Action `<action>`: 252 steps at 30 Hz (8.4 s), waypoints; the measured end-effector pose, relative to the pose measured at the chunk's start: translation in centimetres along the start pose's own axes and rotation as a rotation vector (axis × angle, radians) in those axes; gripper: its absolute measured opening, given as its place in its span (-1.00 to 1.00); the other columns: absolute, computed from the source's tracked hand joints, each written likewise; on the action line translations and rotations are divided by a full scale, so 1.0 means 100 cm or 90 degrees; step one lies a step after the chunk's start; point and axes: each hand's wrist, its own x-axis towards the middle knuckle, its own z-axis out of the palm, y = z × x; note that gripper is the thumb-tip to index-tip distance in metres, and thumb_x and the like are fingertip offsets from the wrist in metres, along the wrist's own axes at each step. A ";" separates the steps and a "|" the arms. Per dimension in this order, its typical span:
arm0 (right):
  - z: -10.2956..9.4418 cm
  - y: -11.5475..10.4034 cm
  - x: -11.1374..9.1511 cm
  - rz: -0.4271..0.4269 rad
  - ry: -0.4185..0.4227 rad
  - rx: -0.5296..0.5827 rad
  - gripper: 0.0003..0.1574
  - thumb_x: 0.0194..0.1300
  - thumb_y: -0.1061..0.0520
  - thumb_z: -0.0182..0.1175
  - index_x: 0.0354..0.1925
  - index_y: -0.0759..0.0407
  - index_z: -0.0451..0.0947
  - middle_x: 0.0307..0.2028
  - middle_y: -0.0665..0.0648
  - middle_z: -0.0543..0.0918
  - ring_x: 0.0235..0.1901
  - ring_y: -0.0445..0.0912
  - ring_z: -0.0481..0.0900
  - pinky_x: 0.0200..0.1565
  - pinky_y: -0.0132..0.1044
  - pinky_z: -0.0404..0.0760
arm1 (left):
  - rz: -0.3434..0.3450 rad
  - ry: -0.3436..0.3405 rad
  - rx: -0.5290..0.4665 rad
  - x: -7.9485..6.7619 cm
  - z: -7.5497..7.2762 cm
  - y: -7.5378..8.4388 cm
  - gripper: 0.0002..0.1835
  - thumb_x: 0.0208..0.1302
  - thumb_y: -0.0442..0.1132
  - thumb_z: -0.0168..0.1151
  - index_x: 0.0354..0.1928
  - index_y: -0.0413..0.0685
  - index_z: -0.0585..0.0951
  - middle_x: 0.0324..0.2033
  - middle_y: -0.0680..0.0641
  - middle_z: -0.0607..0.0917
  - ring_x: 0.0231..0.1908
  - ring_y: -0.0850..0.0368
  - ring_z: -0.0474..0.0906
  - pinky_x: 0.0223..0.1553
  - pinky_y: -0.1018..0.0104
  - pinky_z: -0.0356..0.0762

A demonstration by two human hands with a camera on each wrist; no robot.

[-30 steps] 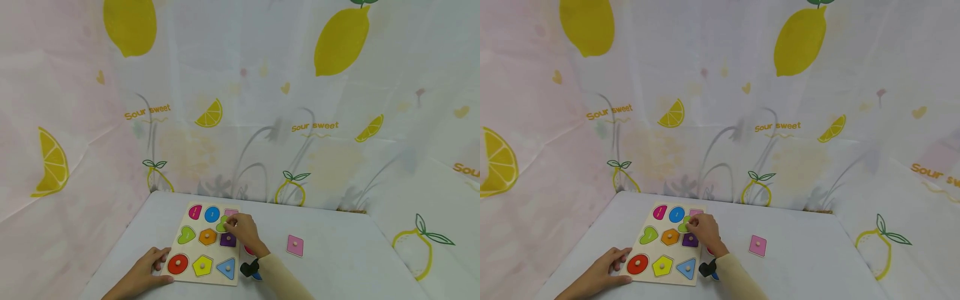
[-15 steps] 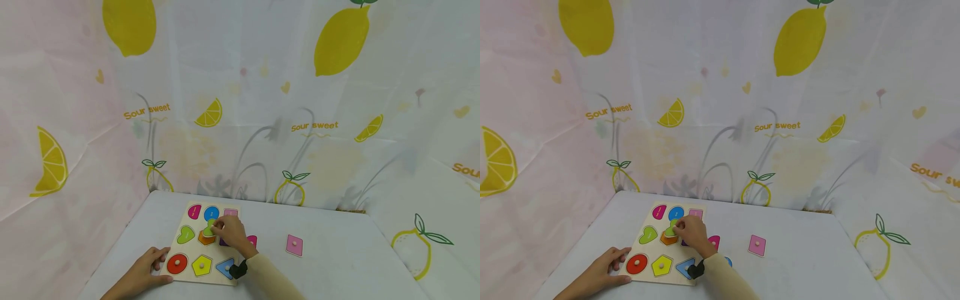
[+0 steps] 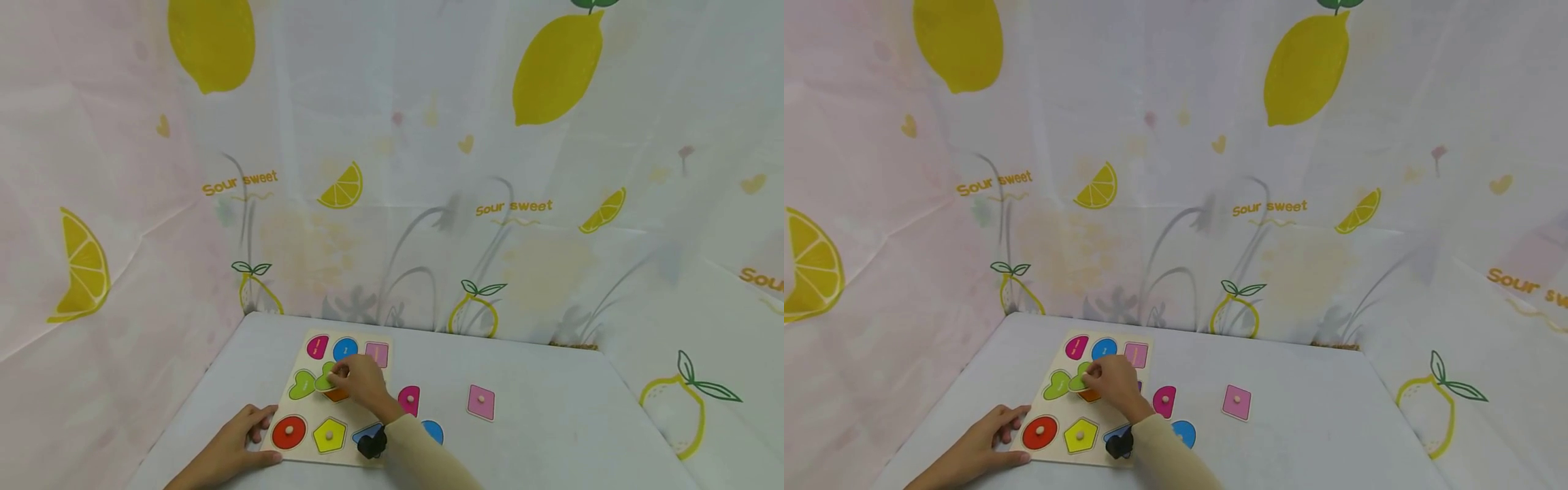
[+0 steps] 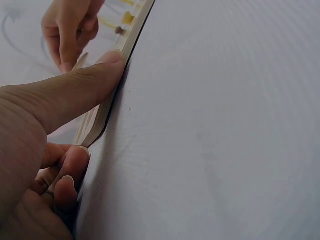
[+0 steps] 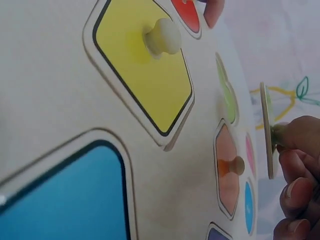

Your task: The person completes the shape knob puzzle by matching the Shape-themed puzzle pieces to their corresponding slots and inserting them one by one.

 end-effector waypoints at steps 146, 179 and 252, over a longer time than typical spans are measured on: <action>-0.154 0.170 -0.149 0.258 0.123 -0.038 -0.89 0.20 0.15 0.49 -0.30 0.11 0.73 -0.57 -0.08 0.52 -0.55 -0.19 0.41 -0.47 -0.33 0.39 | -0.002 -0.023 -0.022 -0.003 -0.004 0.001 -0.01 -0.10 0.05 0.69 0.36 -0.26 0.49 -0.29 -0.01 0.39 -0.26 0.21 0.36 -0.30 0.39 0.39; -0.158 0.174 -0.147 0.297 0.136 -0.018 -0.79 0.23 0.12 0.47 -0.33 0.28 0.73 -0.56 -0.04 0.59 -0.50 -0.16 0.45 -0.45 -0.33 0.40 | 0.047 -0.013 -0.012 -0.002 -0.004 0.001 -0.01 -0.09 0.04 0.69 0.36 -0.31 0.49 -0.29 0.00 0.38 -0.28 0.25 0.35 -0.31 0.39 0.35; -0.128 0.133 -0.094 0.161 0.103 0.001 -0.82 0.27 0.10 0.47 -0.26 0.19 0.75 -0.57 -0.11 0.54 -0.43 -0.15 0.46 -0.42 -0.37 0.44 | 0.020 -0.007 -0.024 -0.003 -0.002 0.003 -0.01 -0.11 0.01 0.70 0.36 -0.27 0.49 -0.29 -0.01 0.38 -0.27 0.23 0.35 -0.29 0.38 0.34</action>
